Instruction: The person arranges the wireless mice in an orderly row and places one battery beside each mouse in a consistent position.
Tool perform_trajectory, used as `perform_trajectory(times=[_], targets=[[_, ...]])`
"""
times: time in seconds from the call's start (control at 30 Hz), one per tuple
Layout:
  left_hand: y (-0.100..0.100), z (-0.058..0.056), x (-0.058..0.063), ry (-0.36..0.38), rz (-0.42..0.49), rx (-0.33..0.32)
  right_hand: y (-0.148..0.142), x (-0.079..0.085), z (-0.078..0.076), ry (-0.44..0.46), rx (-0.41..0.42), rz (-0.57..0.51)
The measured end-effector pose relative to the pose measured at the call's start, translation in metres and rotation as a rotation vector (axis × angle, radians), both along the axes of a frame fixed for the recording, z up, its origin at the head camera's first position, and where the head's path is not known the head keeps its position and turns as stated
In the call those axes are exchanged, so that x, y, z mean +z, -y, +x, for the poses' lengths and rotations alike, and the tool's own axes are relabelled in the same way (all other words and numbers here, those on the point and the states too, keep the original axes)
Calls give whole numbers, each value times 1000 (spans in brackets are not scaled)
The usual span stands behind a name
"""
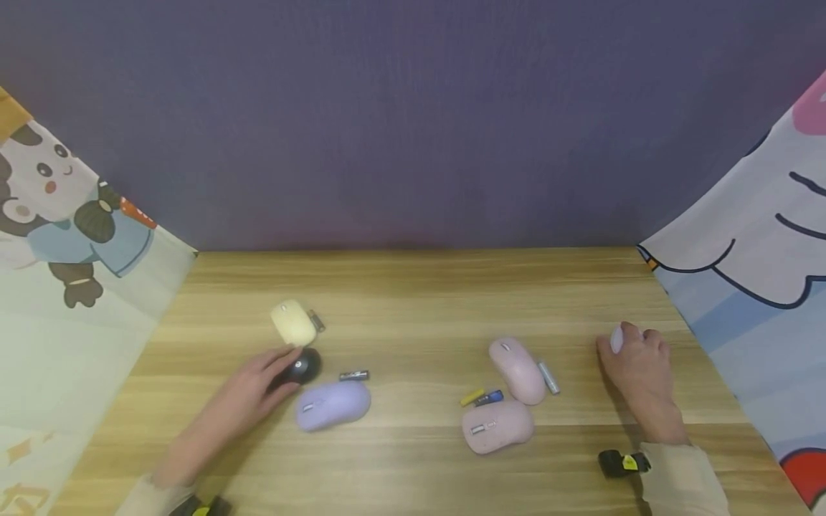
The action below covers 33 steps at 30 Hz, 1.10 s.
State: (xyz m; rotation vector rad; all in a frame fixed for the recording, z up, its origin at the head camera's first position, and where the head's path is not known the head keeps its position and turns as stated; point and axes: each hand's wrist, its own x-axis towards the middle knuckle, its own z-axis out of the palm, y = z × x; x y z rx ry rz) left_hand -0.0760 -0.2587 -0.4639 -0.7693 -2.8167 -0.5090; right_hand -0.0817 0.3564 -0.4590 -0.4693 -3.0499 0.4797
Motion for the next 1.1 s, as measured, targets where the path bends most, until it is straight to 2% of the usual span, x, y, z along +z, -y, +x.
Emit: perform_trajectory(times=[0.53, 0.83, 0.97, 1.1], targets=[[0, -1, 2, 29, 0, 12, -1, -1, -4, -2, -28, -13], [0, -3, -2, 25, 14, 11, 1, -2, -8, -25, -43, -35], [1, -4, -2, 31, 20, 9, 4, -3, -14, -59, -41, -34], [1, -4, -2, 38, 15, 11, 7, -1, -21, -129, -4, -35]])
